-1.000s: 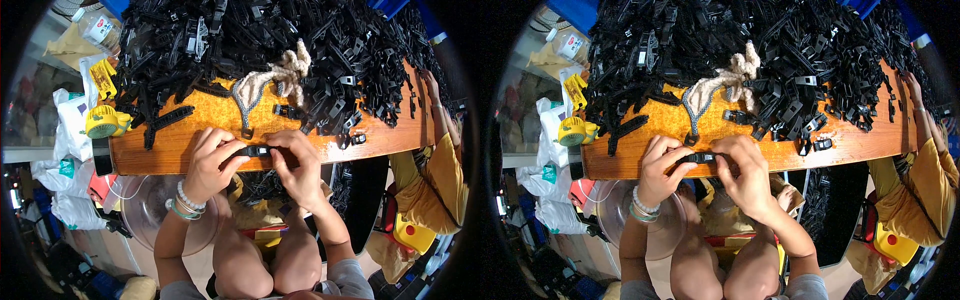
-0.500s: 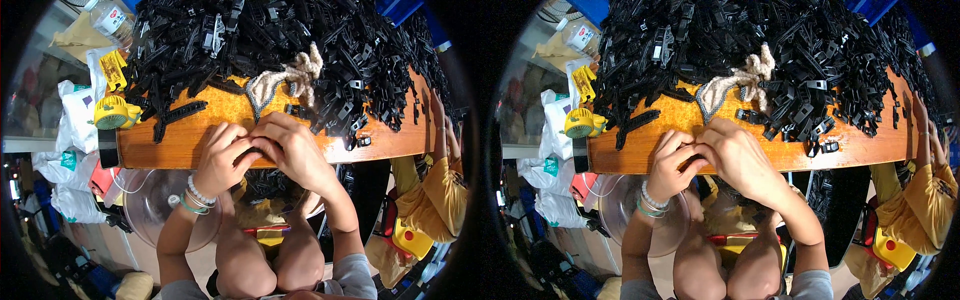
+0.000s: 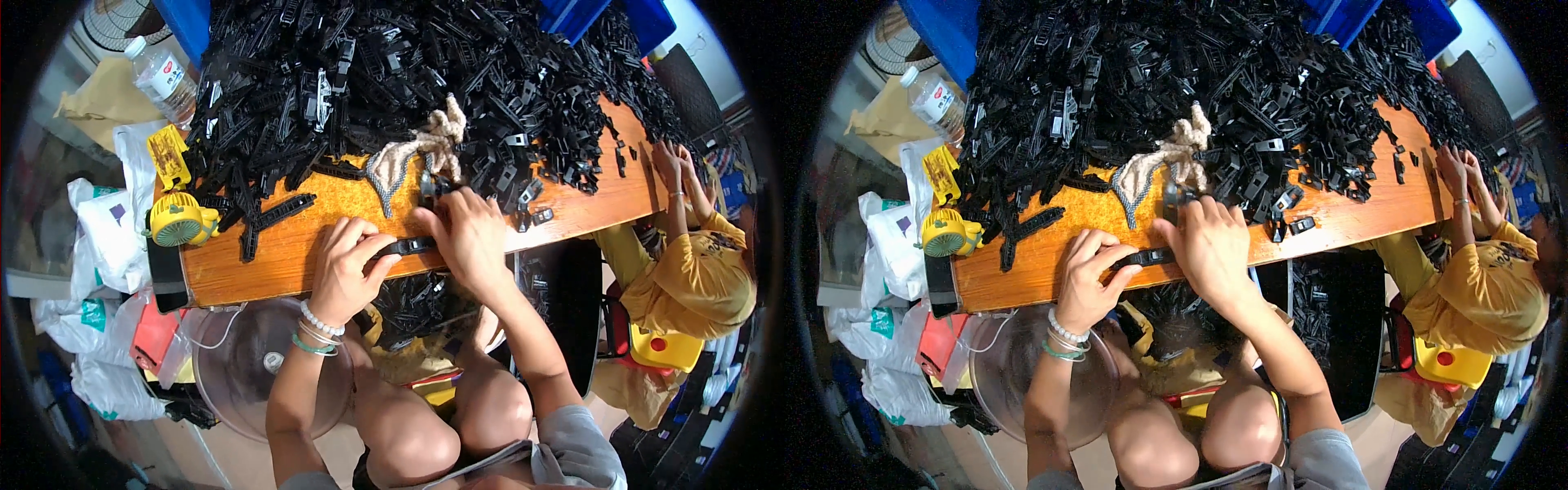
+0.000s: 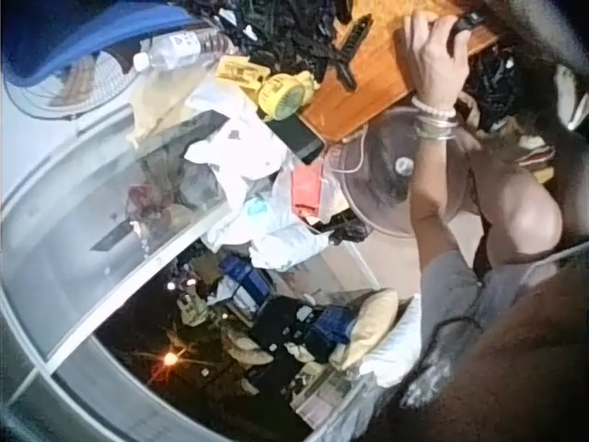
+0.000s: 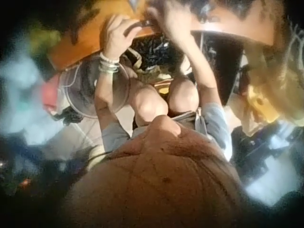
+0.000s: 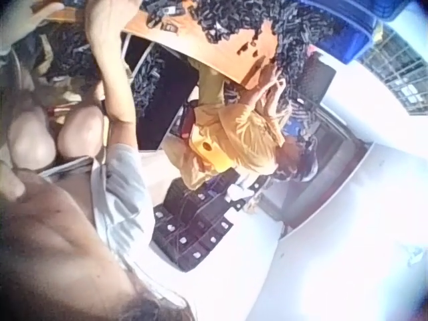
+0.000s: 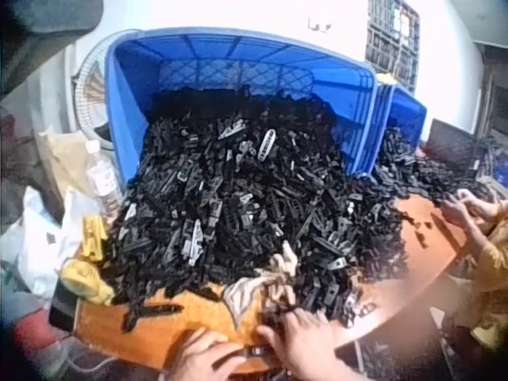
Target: The person assembles plastic components by hand, taking small black parts from the table, fitting and snapping them together, and placing the assembled pieces aside.
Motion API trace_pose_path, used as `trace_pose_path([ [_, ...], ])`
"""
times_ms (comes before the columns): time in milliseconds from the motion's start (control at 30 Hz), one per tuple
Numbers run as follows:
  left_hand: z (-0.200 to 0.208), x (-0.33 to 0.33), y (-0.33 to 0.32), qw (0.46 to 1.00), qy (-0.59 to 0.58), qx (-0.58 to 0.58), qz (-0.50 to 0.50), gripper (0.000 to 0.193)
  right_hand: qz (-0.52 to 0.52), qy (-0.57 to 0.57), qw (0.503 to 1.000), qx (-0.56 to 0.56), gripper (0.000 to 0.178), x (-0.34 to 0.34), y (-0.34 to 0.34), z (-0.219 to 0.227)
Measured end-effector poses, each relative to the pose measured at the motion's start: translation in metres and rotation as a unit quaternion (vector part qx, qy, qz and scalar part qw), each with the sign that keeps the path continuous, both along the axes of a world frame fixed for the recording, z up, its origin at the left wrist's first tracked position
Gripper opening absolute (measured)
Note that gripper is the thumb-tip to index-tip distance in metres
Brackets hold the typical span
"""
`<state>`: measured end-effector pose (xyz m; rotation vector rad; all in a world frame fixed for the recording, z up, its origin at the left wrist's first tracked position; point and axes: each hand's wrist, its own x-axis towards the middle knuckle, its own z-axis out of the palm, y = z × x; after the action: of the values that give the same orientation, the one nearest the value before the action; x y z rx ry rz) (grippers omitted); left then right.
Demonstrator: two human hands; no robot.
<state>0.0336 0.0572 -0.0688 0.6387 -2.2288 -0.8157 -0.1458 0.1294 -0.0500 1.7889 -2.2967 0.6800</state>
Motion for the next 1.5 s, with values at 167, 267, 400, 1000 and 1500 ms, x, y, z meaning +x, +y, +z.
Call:
trace_pose_path([
  [167,-0.001,-0.001,-0.003,1.0,0.019,-0.001,-0.01,0.019,-0.046,0.023,0.999,0.011,0.027,0.009,-0.013,0.0],
  [267,-0.003,0.0,-0.003,1.0,0.012,-0.002,-0.01,0.019,-0.03,0.03,0.999,0.002,0.026,0.01,-0.012,0.005],
  [400,-0.003,0.005,0.0,1.0,0.012,0.012,-0.007,0.018,0.063,-0.355,0.932,0.037,0.024,0.001,0.019,0.021],
  [1000,0.007,-0.004,0.0,0.997,-0.054,-0.057,-0.006,0.017,0.216,-0.226,0.949,-0.022,0.029,-0.009,0.021,0.005],
  [1500,0.022,-0.014,-0.065,0.92,-0.193,-0.33,0.085,0.021,0.076,0.024,0.995,-0.066,0.028,-0.021,-0.014,0.006],
])
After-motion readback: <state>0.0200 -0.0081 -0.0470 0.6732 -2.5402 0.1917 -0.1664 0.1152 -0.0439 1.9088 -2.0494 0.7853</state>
